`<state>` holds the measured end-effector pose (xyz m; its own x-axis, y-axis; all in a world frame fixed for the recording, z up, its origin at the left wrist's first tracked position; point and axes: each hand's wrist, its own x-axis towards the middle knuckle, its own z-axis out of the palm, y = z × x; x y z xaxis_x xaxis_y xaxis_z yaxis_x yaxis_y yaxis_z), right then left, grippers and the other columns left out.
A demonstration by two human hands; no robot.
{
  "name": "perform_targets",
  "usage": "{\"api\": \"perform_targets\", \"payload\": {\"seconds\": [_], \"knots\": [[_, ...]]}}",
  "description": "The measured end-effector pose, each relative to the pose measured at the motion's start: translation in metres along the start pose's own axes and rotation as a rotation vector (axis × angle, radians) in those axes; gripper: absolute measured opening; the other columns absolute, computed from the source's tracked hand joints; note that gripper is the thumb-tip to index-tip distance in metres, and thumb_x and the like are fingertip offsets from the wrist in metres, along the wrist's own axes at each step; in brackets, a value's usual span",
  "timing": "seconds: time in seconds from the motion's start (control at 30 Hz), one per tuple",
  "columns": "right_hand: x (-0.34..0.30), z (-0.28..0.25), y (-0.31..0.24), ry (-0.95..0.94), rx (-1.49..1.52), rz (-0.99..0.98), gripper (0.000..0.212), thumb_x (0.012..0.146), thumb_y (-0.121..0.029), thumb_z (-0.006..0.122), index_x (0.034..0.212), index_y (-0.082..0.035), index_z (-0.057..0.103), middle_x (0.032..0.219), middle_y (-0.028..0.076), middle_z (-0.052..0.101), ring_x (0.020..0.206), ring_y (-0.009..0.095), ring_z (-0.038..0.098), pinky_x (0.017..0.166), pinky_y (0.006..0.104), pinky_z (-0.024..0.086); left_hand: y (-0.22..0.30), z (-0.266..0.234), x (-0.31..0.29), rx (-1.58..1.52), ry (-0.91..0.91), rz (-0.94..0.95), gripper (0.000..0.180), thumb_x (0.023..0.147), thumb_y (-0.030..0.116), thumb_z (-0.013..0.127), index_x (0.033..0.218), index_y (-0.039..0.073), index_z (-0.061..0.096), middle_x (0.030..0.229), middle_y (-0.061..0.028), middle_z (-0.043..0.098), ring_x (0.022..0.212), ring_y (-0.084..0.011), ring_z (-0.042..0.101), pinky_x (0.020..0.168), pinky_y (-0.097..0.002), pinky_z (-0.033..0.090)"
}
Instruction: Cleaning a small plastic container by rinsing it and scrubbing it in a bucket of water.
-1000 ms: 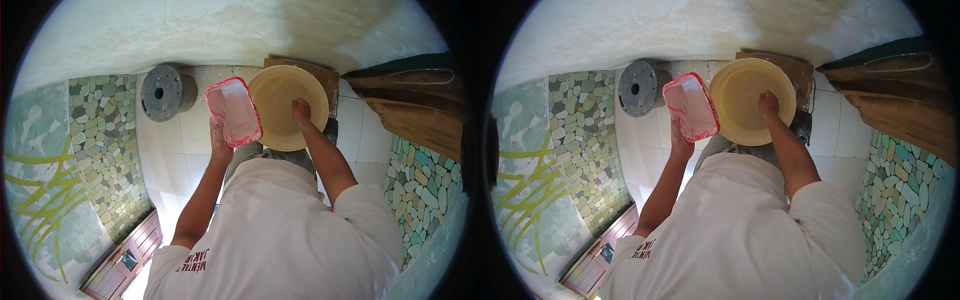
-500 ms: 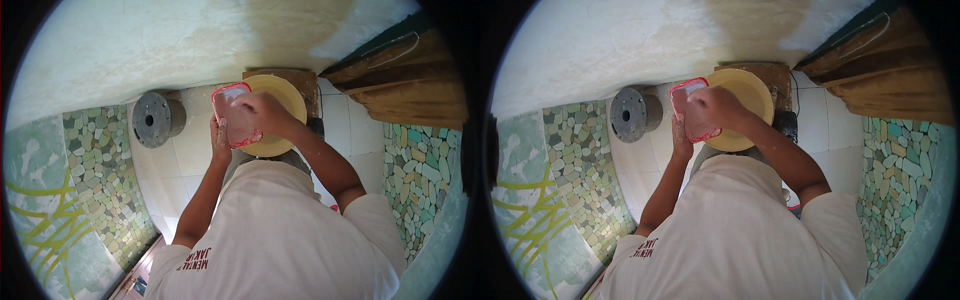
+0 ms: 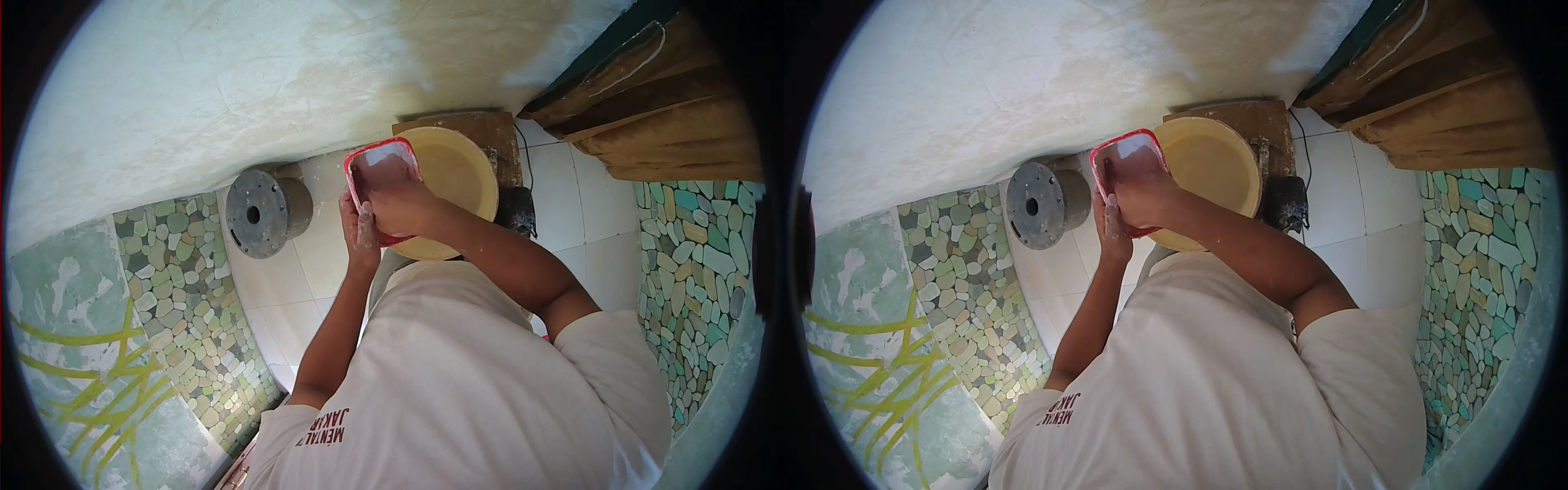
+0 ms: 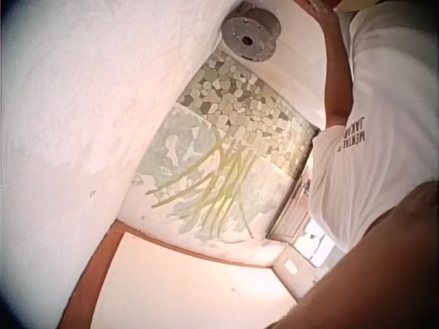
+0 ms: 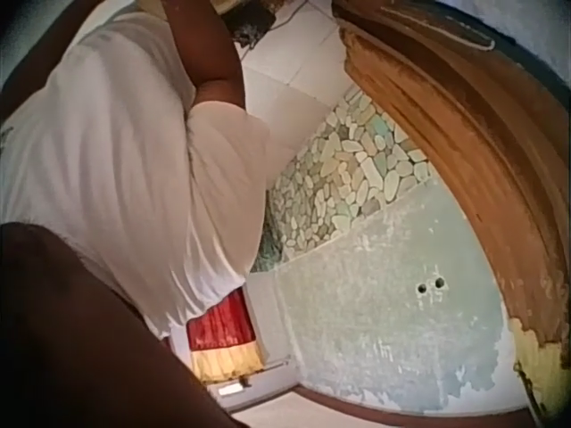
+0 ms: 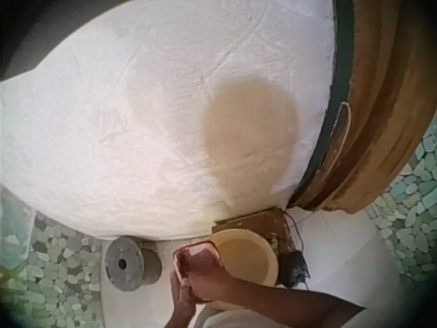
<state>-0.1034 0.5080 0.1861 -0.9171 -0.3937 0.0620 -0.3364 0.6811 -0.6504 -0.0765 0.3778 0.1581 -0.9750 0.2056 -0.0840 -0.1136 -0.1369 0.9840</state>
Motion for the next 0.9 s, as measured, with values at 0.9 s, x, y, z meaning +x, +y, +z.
{"api": "perform_targets", "payload": {"seconds": [0.9], "knots": [[-0.017, -0.030, -0.019, 0.205, -0.215, -0.148, 0.015, 0.076, -0.015, 0.061, 0.077, -0.003, 0.069, 0.077, 0.015, 0.067, 0.070, 0.032, 0.066, 0.067, 0.0448, 0.052, 0.012, 0.005, 0.017, 0.116, 0.003, 0.042, 0.058, 0.093, 0.036, 0.052, 0.134, -0.001, 0.034, 0.130, -0.0131, 0.045, 0.119, -0.0212, 0.044, 0.104, -0.0358, 0.034]]}}
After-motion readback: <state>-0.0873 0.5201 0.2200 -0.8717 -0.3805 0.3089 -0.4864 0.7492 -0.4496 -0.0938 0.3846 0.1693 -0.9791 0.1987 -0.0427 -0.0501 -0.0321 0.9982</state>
